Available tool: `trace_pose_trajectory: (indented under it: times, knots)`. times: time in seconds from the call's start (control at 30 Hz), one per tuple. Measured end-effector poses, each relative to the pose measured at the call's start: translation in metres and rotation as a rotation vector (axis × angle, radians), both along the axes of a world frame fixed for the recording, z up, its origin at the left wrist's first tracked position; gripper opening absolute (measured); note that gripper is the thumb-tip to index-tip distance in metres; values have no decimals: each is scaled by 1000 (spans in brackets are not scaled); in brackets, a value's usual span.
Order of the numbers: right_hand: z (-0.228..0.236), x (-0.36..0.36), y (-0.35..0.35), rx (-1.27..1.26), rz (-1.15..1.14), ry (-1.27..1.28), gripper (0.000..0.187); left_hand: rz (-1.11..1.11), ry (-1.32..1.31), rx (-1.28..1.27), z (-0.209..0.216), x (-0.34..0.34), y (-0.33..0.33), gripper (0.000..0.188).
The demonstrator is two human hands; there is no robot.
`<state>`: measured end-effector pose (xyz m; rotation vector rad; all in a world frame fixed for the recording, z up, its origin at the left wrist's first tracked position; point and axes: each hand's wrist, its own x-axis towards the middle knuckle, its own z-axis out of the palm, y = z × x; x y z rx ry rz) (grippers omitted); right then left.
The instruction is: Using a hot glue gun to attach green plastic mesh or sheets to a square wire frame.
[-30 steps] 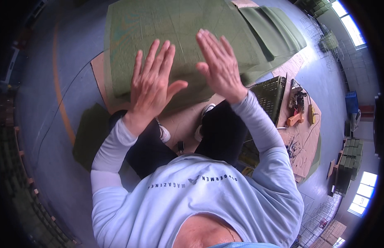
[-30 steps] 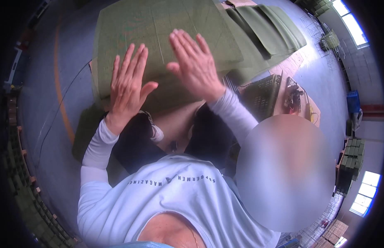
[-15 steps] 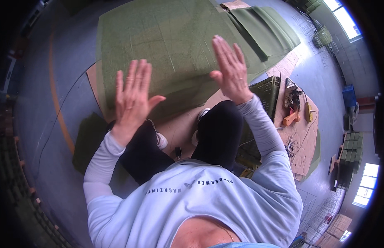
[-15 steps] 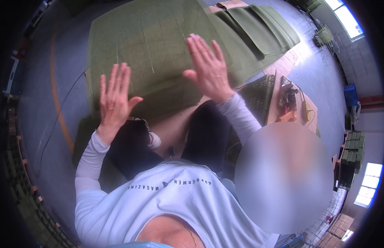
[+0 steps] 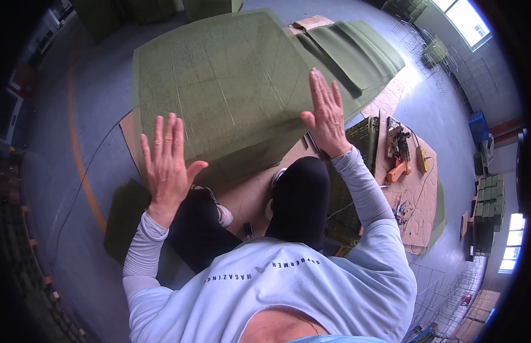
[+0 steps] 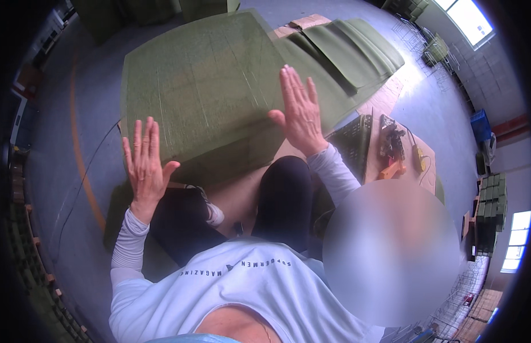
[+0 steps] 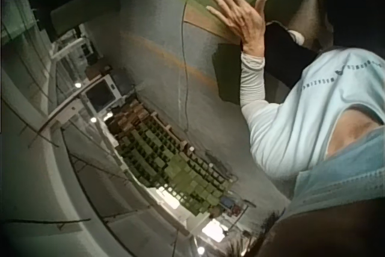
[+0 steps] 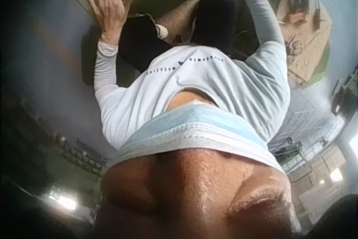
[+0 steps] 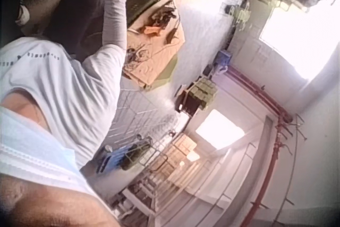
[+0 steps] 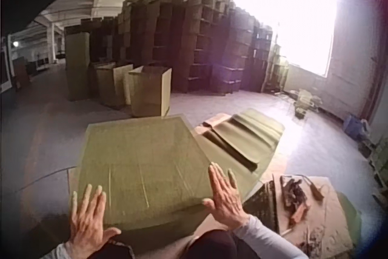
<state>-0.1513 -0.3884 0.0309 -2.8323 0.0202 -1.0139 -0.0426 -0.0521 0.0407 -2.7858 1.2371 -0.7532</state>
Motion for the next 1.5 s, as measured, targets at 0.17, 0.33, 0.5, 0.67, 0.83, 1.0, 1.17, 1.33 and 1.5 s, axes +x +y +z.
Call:
trace_pose_trajectory:
  times: [0.17,0.33,0.5,0.67,0.83,1.0,1.17,1.33,1.5]
  knots:
    - [-11,6,-7,-43,-221,124,81,46,75,-8,-4,8,3,92]
    - [-6,2,-12,15,-184,152,76,56,50,-44,-7,6,3,91]
    - [9,5,-34,234,-180,124,67,-15,140,-263,-3,16,20,88]
    - [-10,14,-34,329,-227,300,67,28,301,-232,-14,25,28,88]
    - [0,10,-41,324,-248,409,66,-29,533,-297,-7,31,36,94]
    - [14,23,-38,81,-206,238,67,33,608,-433,19,81,42,98]
    - [-2,32,-32,143,-288,379,68,43,618,-368,-1,126,16,95]
    - [2,28,-36,287,-212,405,68,81,675,-316,-18,133,21,97]
    - [26,65,-49,144,-193,329,69,88,508,-253,4,193,-1,96]
